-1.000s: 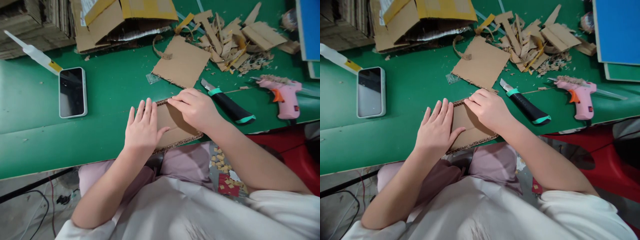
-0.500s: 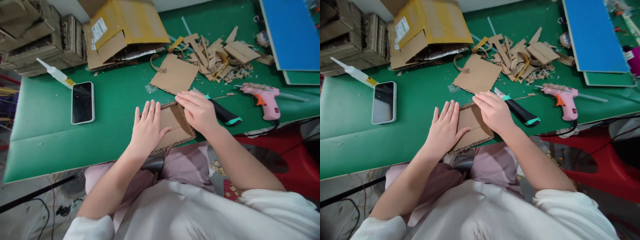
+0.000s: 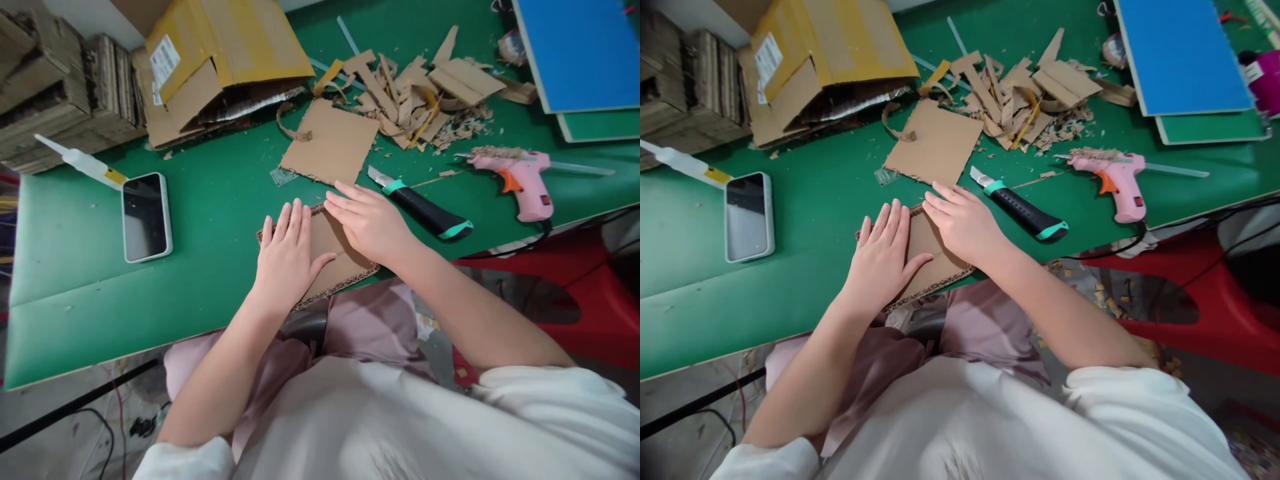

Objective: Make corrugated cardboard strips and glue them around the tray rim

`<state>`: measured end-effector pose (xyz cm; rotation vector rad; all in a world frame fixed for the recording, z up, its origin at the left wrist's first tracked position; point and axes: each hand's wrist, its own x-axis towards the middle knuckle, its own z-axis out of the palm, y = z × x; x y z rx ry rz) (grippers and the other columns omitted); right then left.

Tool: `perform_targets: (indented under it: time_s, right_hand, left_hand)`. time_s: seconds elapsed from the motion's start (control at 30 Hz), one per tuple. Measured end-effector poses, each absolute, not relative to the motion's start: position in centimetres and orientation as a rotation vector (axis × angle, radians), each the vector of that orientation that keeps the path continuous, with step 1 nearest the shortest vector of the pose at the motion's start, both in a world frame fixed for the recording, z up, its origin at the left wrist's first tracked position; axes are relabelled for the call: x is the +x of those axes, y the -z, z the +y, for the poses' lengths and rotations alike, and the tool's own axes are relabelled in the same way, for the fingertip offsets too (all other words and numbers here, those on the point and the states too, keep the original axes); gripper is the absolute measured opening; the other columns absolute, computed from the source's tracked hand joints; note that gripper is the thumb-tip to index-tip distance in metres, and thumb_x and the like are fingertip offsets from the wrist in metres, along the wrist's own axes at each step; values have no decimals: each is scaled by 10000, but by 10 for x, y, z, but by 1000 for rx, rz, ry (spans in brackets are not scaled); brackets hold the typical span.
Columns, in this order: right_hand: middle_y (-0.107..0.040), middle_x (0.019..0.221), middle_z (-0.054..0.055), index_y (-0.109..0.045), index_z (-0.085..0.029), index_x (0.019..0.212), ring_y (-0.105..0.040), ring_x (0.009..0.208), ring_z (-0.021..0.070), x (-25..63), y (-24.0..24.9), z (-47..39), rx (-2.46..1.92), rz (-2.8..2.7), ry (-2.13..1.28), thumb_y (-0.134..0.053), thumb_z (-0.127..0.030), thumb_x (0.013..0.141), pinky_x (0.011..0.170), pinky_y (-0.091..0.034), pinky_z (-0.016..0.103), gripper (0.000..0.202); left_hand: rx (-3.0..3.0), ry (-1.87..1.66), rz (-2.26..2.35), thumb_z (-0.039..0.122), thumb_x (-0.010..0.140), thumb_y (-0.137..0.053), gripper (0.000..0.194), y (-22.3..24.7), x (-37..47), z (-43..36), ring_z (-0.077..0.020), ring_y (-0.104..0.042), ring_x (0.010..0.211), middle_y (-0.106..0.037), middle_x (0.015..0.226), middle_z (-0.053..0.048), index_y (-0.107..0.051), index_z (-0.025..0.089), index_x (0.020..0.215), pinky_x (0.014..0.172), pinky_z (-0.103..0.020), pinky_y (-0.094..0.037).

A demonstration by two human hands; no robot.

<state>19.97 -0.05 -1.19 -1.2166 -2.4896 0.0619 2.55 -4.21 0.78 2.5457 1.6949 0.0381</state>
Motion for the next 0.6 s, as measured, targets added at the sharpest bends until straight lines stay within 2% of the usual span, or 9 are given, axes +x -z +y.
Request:
perform_targets:
  time_s: [0.43, 0.6]
  right_hand:
    - [-603, 1251, 123, -600, -90, 1188, -472, 1276, 236, 200, 8, 2, -1211, -2536, -127, -378, -72, 875, 1039, -416, 462, 384]
    - [-573, 1293, 110, -564, -76, 1236, -419, 1317, 229, 200, 3, 0, -1243, -2465, -181, -302, -42, 866, 1074, -394, 449, 454]
  left_hand:
    - [2557, -114, 1692, 544, 879, -414, 765, -6, 26, -43, -352, -286, 1378, -299, 1479, -228, -308, 7, 1414, 1107, -539, -231]
    - [2561, -107, 1704, 557, 873, -415, 792, -9, 26, -43, -345, -291, 1377, -304, 1476, -230, -287, -5, 1416, 1102, -541, -239]
